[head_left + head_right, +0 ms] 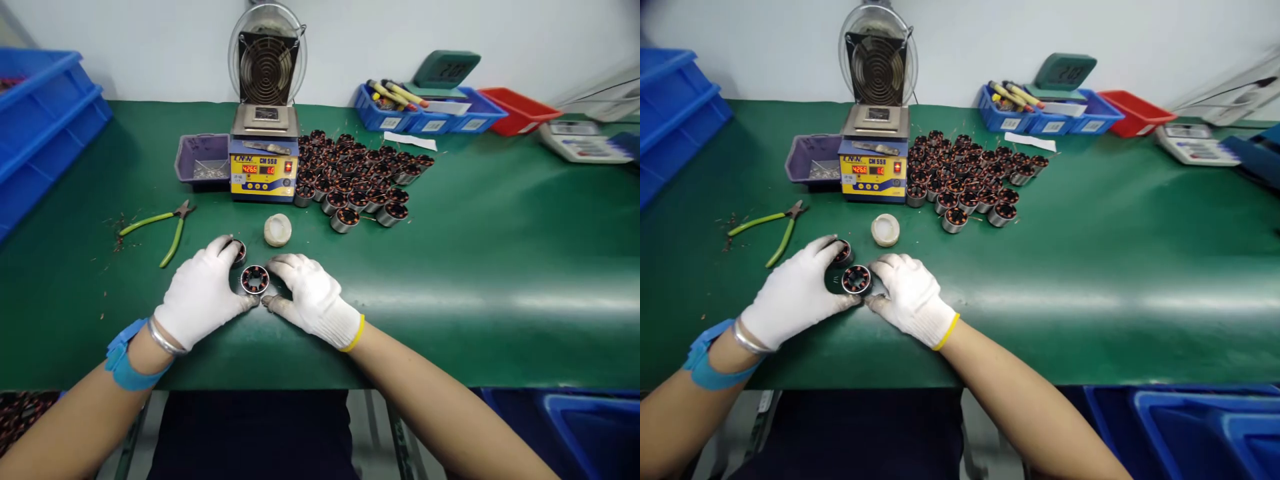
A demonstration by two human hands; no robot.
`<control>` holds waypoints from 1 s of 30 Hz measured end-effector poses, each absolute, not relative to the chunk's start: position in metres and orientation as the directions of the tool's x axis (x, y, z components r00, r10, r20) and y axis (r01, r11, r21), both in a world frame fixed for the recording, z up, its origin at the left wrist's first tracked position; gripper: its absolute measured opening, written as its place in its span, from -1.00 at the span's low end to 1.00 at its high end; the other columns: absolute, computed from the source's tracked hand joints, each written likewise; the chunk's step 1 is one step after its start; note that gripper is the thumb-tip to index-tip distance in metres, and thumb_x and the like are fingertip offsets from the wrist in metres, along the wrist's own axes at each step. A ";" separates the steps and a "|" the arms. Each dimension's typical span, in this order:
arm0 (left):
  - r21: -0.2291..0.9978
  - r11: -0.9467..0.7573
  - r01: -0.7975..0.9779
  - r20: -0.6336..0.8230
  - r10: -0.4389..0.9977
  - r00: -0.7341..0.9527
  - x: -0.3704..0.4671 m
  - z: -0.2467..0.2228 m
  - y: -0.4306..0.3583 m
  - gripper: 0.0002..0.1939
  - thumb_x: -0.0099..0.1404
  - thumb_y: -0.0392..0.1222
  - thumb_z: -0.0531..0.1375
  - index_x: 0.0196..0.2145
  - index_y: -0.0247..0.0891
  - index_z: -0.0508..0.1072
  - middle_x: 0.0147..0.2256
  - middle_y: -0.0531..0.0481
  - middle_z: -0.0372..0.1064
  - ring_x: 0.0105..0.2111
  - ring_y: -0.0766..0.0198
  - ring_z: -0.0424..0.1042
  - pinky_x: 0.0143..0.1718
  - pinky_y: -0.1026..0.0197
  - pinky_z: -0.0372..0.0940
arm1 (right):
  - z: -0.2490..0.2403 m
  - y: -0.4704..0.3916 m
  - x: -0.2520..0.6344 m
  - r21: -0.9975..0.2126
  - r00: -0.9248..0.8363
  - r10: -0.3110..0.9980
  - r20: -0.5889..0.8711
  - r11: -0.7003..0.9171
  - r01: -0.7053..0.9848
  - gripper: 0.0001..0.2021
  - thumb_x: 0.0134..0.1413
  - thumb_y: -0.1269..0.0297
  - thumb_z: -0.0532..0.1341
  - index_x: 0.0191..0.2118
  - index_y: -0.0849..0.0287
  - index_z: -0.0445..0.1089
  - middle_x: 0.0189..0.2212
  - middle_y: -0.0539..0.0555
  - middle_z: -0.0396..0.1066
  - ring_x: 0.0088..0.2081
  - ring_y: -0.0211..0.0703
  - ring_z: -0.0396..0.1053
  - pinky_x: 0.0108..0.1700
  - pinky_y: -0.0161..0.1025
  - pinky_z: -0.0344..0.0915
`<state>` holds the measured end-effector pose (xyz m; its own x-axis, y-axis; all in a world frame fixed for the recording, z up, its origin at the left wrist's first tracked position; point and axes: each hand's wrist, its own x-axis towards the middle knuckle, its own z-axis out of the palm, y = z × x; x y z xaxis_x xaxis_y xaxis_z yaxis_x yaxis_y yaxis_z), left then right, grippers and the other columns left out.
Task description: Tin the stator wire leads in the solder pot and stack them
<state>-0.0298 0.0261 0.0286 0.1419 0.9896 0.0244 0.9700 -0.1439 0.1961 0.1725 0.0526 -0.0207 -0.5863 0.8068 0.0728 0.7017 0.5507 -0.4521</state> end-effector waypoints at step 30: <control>0.200 -0.123 0.972 0.020 0.992 0.121 -0.025 0.016 -0.009 -0.39 0.31 -0.04 0.20 0.26 -0.21 0.23 0.18 -0.20 0.33 0.08 -0.01 0.47 0.00 0.08 0.42 | -0.023 0.042 0.172 -0.449 -0.624 0.775 0.096 0.593 0.668 -0.54 0.07 0.12 0.32 0.10 0.14 0.44 0.07 0.16 0.45 0.00 0.12 0.40 0.03 -0.02 0.34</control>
